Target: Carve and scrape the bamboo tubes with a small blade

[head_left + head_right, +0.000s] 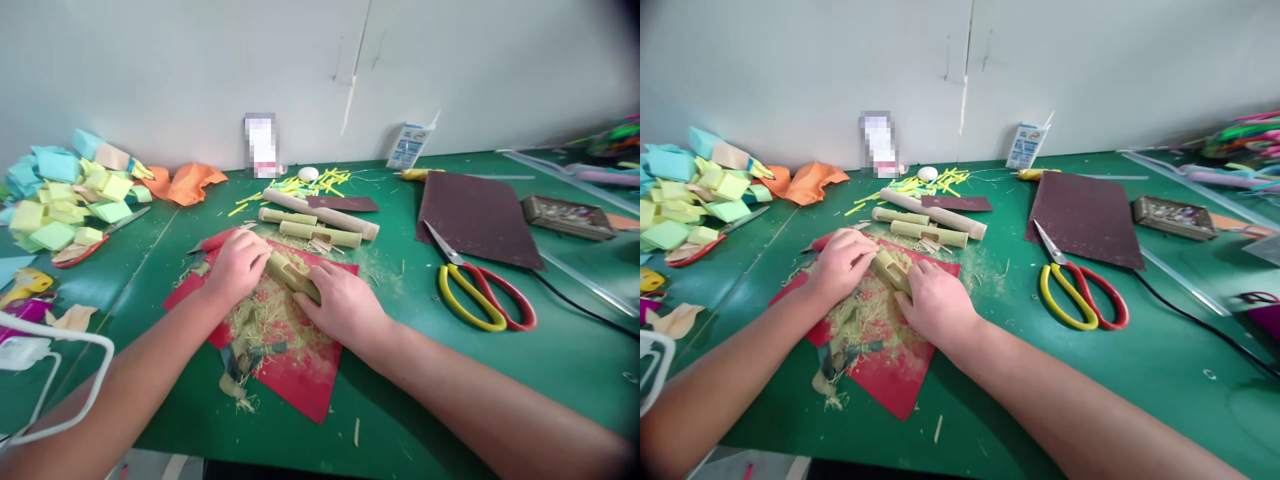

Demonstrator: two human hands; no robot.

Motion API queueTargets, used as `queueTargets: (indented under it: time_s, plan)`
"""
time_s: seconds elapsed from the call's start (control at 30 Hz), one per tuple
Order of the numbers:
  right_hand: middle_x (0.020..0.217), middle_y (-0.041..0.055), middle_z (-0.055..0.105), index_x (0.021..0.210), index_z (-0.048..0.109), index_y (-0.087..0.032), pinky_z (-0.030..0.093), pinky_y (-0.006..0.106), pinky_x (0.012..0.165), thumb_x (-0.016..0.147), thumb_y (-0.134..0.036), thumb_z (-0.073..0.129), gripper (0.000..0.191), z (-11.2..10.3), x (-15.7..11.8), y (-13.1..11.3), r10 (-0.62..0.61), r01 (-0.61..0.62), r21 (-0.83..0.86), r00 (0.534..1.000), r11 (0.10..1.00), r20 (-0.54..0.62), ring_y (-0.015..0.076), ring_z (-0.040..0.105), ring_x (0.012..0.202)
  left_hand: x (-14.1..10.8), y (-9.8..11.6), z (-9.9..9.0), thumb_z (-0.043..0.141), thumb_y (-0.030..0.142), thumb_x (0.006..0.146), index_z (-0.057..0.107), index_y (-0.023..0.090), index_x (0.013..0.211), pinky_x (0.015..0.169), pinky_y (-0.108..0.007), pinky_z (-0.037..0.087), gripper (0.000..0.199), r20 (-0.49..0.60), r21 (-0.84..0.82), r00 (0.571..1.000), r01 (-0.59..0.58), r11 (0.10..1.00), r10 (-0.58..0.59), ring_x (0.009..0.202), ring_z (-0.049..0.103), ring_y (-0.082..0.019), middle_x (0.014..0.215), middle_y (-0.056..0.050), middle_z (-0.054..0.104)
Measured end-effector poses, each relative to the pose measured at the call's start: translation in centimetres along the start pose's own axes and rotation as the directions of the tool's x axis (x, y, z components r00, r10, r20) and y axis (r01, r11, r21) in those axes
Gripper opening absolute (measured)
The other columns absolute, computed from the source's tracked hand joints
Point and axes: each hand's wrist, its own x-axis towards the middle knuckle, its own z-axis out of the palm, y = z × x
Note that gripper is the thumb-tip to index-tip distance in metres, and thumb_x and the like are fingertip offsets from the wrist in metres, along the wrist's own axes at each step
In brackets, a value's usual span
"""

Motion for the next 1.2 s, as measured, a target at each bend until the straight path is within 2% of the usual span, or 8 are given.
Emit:
queueTargets:
  time_s: [0.1, 0.23, 0.57, 0.7, 0.83, 0.97, 1.07, 1.2]
  plan:
    - [0.088, 0.0046, 0.062, 0.085, 0.057, -0.018, 0.036, 0.029, 0.061, 0.083, -0.034, 0.061, 0.017, 0.03, 0.02, 0.03, -0.010, 0.010, 0.007, 1.000, 1.000, 0.004, 0.0177, 0.058, 0.078, 0.09, 0.12, -0.12, 0.053, 0.017, 0.091, 0.066, 0.018, 0.088, 0.085, -0.038, 0.047, 0.014, 0.066, -0.023, 0.998, -0.023, 0.999, 0.025, 0.090, 0.058, -0.020, 0.090, -0.006, 0.068]
    - [0.088, 0.0052, 0.062, 0.085, 0.057, -0.017, 0.037, 0.029, 0.062, 0.083, -0.034, 0.060, 0.017, 0.07, -0.01, 0.02, -0.005, 0.005, 0.000, 1.000, 1.000, -0.003, 0.0183, 0.058, 0.079, 0.29, -0.08, -0.06, 0.053, 0.018, 0.091, 0.066, 0.018, 0.084, 0.083, -0.039, 0.046, 0.015, 0.012, 0.023, 1.000, 0.006, 1.000, -0.007, 0.085, 0.058, -0.020, 0.086, -0.005, 0.067]
    - [0.086, 0.0063, 0.061, 0.086, 0.058, -0.017, 0.039, 0.030, 0.064, 0.084, -0.032, 0.061, 0.015, 0.04, -0.10, -0.21, -0.059, 0.059, -0.060, 0.998, 0.996, -0.007, 0.0195, 0.057, 0.080, 0.09, -0.07, -0.23, 0.052, 0.018, 0.090, 0.065, 0.018, 0.084, 0.083, -0.039, 0.046, 0.014, 0.066, 0.010, 0.998, -0.008, 1.000, 0.007, 0.086, 0.057, -0.020, 0.087, -0.005, 0.067]
    - [0.088, 0.0069, 0.061, 0.087, 0.059, -0.017, 0.039, 0.030, 0.065, 0.084, -0.032, 0.060, 0.015, 0.06, -0.10, -0.22, -0.055, 0.053, -0.065, 0.998, 0.996, -0.021, 0.0199, 0.057, 0.081, 0.04, -0.28, -0.30, 0.053, 0.018, 0.090, 0.065, 0.018, 0.081, 0.082, -0.039, 0.046, 0.014, 0.001, 0.043, 1.000, 0.008, 0.999, -0.008, 0.084, 0.056, -0.020, 0.083, -0.005, 0.066]
    - [0.086, 0.0065, 0.061, 0.086, 0.059, -0.017, 0.039, 0.029, 0.065, 0.084, -0.030, 0.061, 0.013, 0.06, -0.10, -0.15, -0.069, 0.068, -0.070, 0.998, 0.995, -0.013, 0.0196, 0.056, 0.079, 0.10, -0.17, -0.15, 0.053, 0.017, 0.090, 0.066, 0.018, 0.086, 0.084, -0.039, 0.046, 0.013, 0.056, 0.004, 0.998, -0.006, 1.000, 0.006, 0.088, 0.056, -0.020, 0.088, -0.005, 0.067]
    - [0.087, 0.0068, 0.061, 0.086, 0.059, -0.017, 0.039, 0.030, 0.065, 0.084, -0.030, 0.060, 0.013, 0.06, -0.11, -0.18, -0.064, 0.062, -0.072, 0.998, 0.995, -0.027, 0.0198, 0.056, 0.081, 0.20, -0.08, -0.01, 0.053, 0.018, 0.090, 0.066, 0.018, 0.083, 0.082, -0.040, 0.045, 0.015, 0.006, 0.022, 1.000, 0.012, 1.000, -0.013, 0.085, 0.056, -0.020, 0.085, -0.005, 0.066]
    - [0.085, 0.0065, 0.061, 0.087, 0.059, -0.017, 0.038, 0.030, 0.065, 0.084, -0.030, 0.060, 0.013, 0.03, -0.09, -0.23, -0.078, 0.077, -0.079, 0.997, 0.994, -0.013, 0.0196, 0.056, 0.079, 0.20, -0.01, 0.05, 0.053, 0.018, 0.090, 0.066, 0.018, 0.086, 0.082, -0.039, 0.046, 0.014, 0.055, -0.012, 0.998, 0.003, 1.000, -0.002, 0.087, 0.057, -0.020, 0.088, -0.005, 0.067]
    - [0.086, 0.0067, 0.061, 0.087, 0.060, -0.016, 0.039, 0.030, 0.065, 0.084, -0.031, 0.062, 0.015, 0.03, -0.05, -0.21, -0.088, 0.085, -0.095, 0.996, 0.992, -0.029, 0.0201, 0.057, 0.079, 0.12, 0.07, 0.01, 0.053, 0.017, 0.090, 0.066, 0.018, 0.085, 0.084, -0.039, 0.046, 0.014, -0.001, -0.002, 1.000, 0.017, 1.000, -0.017, 0.087, 0.057, -0.020, 0.087, -0.005, 0.067]
